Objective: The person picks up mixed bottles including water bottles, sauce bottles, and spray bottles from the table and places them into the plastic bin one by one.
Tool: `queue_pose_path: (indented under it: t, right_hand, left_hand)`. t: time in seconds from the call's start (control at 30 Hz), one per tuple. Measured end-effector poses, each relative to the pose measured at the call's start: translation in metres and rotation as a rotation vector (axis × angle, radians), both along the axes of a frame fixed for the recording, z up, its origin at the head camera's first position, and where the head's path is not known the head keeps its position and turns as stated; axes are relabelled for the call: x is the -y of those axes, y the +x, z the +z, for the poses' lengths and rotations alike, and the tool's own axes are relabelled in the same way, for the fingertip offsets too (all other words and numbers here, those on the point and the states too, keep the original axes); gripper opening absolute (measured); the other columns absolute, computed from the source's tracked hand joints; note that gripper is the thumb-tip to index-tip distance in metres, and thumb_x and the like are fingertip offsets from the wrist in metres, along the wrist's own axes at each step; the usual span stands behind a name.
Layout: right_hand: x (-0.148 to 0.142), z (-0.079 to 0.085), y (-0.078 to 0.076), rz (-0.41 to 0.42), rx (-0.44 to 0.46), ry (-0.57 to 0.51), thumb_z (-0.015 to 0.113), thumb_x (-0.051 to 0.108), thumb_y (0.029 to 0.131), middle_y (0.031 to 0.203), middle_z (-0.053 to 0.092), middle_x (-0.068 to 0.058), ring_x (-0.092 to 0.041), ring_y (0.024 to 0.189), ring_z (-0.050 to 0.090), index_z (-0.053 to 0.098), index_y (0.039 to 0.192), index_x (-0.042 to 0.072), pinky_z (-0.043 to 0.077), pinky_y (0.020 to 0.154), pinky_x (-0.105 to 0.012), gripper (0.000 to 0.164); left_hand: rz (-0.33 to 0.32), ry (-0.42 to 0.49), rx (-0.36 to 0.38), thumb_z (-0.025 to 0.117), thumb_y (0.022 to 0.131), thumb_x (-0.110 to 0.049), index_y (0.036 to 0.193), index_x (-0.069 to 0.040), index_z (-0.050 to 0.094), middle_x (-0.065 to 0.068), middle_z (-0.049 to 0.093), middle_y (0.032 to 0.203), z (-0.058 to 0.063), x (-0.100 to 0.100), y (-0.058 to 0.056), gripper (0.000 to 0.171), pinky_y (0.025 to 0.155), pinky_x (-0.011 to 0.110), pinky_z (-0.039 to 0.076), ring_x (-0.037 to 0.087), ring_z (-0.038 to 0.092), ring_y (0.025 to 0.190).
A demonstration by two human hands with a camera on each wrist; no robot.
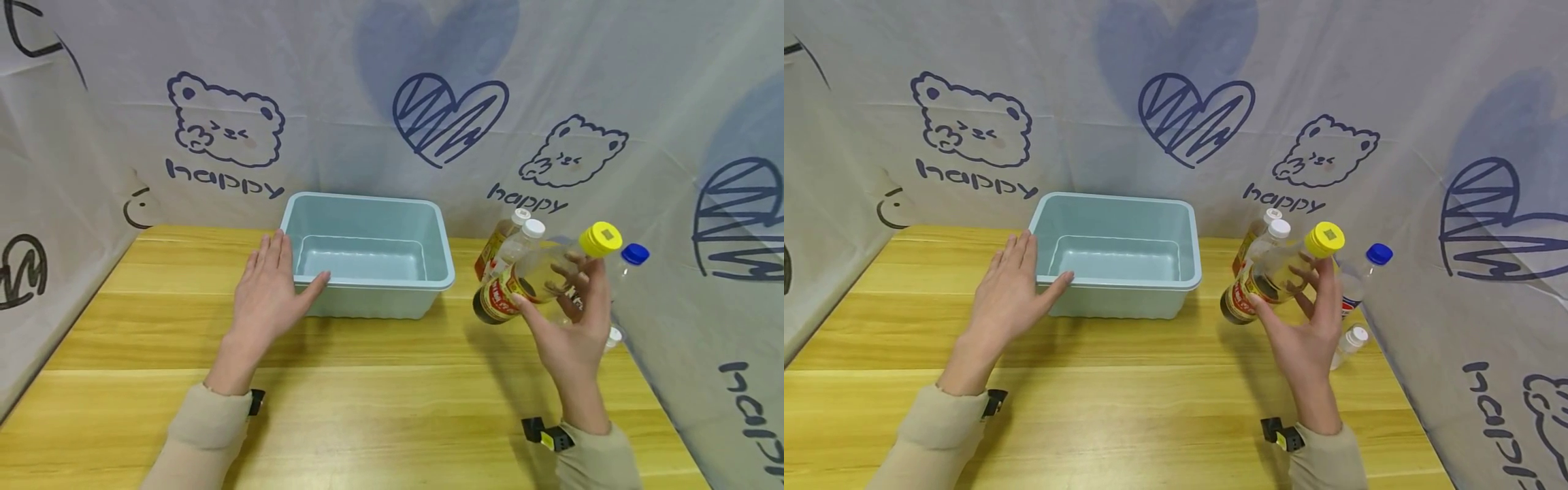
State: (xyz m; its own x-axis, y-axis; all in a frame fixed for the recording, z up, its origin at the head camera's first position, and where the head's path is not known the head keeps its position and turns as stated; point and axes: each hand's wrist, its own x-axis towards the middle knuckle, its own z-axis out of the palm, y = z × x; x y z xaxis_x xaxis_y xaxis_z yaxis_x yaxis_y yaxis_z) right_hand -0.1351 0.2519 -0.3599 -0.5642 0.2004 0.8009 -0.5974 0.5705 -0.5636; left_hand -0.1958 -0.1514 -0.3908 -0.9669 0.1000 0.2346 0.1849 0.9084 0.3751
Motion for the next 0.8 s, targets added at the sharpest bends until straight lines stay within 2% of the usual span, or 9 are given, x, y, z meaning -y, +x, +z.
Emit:
queue_pose_path:
  t: [0.37,0.63,0.8]
  right_hand:
    - [0.013,0.031,-0.005,0.036,-0.018,-0.016,0.087,-0.023,0.064,0.146,0.053,-0.002,-0.024,0.125,0.061,0.037,0.156,-0.002,0.057,0.099,-0.026,0.107]
    - [0.023,0.05,-0.011,0.056,-0.041,-0.015,0.089,-0.016,0.068,0.146,0.054,-0.007,-0.027,0.127,0.061,0.038,0.157,0.002,0.057,0.099,-0.03,0.104]
    - [0.033,0.061,-0.016,0.104,-0.062,-0.027,0.088,-0.014,0.071,0.148,0.053,-0.007,-0.029,0.128,0.06,0.034,0.159,0.001,0.057,0.1,-0.032,0.104]
  left_hand:
    - [-0.001,-0.004,0.0,0.037,0.1,-0.076,0.162,0.009,0.014,0.026,0.01,0.171,0.0,0.0,0.0,0.108,0.129,0.057,0.01,0.043,0.008,0.159]
    - [-0.001,0.003,-0.014,0.041,0.1,-0.074,0.161,0.01,0.017,0.027,0.014,0.171,-0.001,0.0,0.0,0.107,0.129,0.057,0.011,0.043,0.01,0.159]
    - [-0.001,0.006,-0.006,0.039,0.1,-0.075,0.162,0.01,0.017,0.026,0.012,0.171,0.001,0.0,0.0,0.107,0.129,0.056,0.01,0.043,0.009,0.159]
